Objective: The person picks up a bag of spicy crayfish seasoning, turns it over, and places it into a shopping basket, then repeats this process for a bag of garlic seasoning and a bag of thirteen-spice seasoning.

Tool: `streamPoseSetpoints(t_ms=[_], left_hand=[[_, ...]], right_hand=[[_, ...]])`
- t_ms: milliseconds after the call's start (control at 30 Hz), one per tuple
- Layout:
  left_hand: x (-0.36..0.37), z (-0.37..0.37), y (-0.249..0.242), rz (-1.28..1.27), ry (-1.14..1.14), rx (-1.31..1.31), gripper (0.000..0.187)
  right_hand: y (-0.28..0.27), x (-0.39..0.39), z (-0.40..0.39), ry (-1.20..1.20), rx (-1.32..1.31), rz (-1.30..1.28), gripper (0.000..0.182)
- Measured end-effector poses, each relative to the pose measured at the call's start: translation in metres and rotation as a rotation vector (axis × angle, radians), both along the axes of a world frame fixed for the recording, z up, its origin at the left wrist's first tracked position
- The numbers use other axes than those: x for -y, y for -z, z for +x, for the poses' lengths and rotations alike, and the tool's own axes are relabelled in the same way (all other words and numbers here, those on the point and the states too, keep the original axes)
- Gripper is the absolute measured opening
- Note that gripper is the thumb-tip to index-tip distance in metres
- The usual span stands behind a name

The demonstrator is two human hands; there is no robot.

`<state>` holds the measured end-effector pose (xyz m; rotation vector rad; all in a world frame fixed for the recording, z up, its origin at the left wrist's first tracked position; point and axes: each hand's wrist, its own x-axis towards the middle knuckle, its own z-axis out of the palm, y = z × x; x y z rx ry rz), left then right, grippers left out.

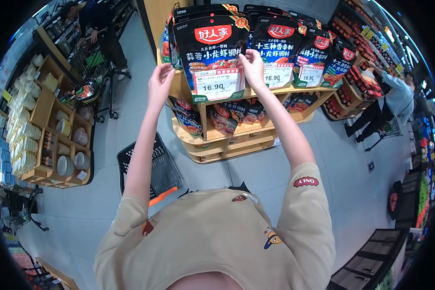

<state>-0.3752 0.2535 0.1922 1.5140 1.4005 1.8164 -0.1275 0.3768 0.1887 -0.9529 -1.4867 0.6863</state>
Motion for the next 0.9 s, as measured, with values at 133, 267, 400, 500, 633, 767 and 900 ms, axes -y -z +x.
streamPoseSetpoints(t_ms=[133, 267, 400, 500, 633, 767, 900], left_hand=[[-0.041, 0.012, 0.000, 0.034, -0.062, -0.204, 0.022], [-0.048, 0.021, 0.006, -0.018, -0.220, -0.431, 0.024], [-0.045, 0.027, -0.009, 0.159, -0.331, -0.466, 0.019], [-0.045, 0.030, -0.037, 0.485, -0.326, -0.423, 0.015], [-0.008, 0.046, -0.103, 0.537, -0.249, -0.339, 0.004], [0.028, 0.068, -0.107, 0.438, 0.162, 0.103, 0.014], [0.062, 0.086, -0.025, 0.016, 0.236, 0.347, 0.026]], right_hand=[[0.003, -0.013, 0.010, -0.117, 0.044, -0.008, 0.021], [-0.001, -0.010, 0.012, -0.142, -0.038, -0.015, 0.010], [-0.009, -0.012, 0.010, -0.093, -0.085, 0.147, 0.009], [-0.045, 0.001, 0.007, -0.121, -0.172, 0.266, 0.006], [-0.112, 0.032, 0.016, -0.161, -0.211, 0.479, 0.004], [-0.117, 0.083, 0.032, -0.438, -0.220, 0.122, 0.023], [-0.041, 0.141, 0.034, -0.214, -0.175, -0.266, 0.041]])
